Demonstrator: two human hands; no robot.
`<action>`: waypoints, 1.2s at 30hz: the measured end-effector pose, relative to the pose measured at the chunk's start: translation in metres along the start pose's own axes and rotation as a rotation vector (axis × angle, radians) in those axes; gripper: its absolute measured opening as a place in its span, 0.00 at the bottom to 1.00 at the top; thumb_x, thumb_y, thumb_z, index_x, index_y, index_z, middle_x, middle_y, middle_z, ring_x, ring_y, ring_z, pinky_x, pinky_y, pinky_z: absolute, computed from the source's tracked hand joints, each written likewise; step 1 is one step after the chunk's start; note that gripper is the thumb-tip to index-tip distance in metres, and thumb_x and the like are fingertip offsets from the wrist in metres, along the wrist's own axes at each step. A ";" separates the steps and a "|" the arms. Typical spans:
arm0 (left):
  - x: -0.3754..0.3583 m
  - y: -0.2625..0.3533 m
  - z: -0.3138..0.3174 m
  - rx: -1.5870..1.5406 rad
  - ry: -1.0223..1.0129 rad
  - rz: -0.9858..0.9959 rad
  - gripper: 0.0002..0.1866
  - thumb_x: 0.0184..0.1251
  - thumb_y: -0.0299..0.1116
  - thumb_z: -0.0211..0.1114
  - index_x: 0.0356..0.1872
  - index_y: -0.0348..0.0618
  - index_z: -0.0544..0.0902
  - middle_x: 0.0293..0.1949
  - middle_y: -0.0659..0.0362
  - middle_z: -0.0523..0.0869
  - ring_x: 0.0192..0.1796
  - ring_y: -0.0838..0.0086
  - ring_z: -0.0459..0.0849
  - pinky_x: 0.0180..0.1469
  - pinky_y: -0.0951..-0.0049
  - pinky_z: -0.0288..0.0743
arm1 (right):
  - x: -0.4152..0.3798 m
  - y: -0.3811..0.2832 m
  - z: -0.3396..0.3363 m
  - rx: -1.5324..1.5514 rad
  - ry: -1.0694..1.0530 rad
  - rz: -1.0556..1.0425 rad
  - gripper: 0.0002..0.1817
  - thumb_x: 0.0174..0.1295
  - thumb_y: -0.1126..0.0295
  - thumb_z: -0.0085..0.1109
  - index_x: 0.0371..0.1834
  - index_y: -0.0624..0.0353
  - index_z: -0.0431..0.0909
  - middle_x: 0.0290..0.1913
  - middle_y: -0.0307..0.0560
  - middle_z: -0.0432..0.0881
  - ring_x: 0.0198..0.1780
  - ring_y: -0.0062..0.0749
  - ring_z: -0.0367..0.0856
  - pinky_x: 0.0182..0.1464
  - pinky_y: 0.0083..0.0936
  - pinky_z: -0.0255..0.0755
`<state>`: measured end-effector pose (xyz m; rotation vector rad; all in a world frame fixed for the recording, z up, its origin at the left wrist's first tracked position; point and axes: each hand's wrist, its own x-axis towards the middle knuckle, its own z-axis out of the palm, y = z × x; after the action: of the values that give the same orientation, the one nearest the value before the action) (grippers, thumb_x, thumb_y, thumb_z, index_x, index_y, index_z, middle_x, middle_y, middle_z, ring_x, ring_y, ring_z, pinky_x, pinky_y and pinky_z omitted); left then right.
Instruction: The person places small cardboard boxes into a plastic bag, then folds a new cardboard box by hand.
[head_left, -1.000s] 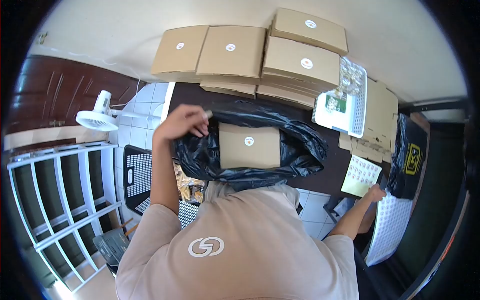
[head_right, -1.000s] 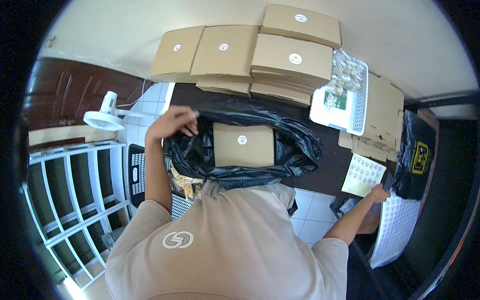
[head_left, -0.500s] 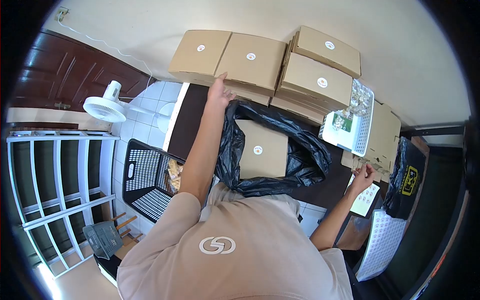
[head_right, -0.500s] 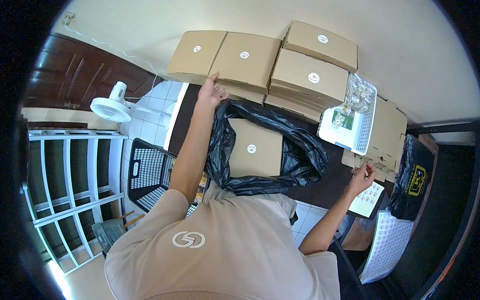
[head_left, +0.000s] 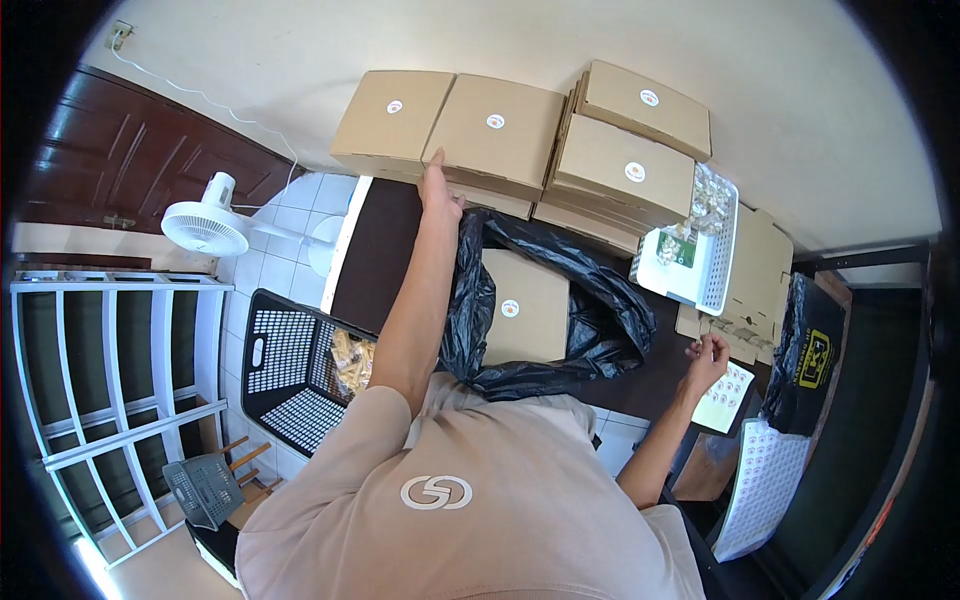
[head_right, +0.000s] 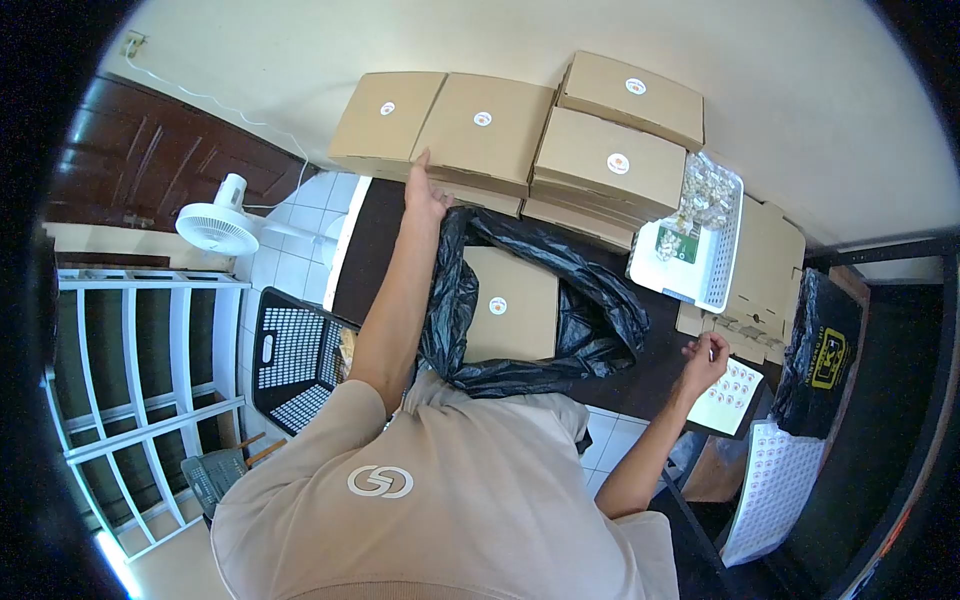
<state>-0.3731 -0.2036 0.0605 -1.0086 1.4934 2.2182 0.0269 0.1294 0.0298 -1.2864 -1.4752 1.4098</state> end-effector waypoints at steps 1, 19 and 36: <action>-0.003 -0.001 0.000 -0.050 0.022 0.027 0.49 0.57 0.53 0.71 0.74 0.43 0.56 0.74 0.45 0.55 0.74 0.46 0.53 0.69 0.44 0.54 | -0.002 -0.003 0.004 -0.009 0.004 0.001 0.05 0.65 0.76 0.59 0.42 0.63 0.76 0.36 0.43 0.77 0.29 0.22 0.77 0.27 0.19 0.76; -0.011 0.029 0.001 -0.048 -0.094 0.250 0.55 0.48 0.35 0.80 0.67 0.40 0.44 0.64 0.38 0.60 0.64 0.42 0.70 0.61 0.33 0.67 | -0.038 -0.055 0.048 -0.001 -0.290 -0.008 0.03 0.68 0.74 0.58 0.41 0.60 0.77 0.34 0.41 0.79 0.31 0.22 0.78 0.30 0.18 0.77; -0.226 -0.015 -0.101 -0.108 -0.349 0.450 0.35 0.60 0.37 0.71 0.66 0.38 0.65 0.59 0.55 0.74 0.62 0.67 0.75 0.64 0.67 0.70 | -0.131 -0.157 0.139 0.289 -0.931 -0.055 0.53 0.60 0.43 0.65 0.78 0.58 0.45 0.70 0.58 0.61 0.65 0.42 0.69 0.63 0.36 0.68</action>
<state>-0.1636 -0.2555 0.1820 -0.2930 1.5618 2.6281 -0.1007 -0.0186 0.1810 -0.3784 -1.7348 2.2352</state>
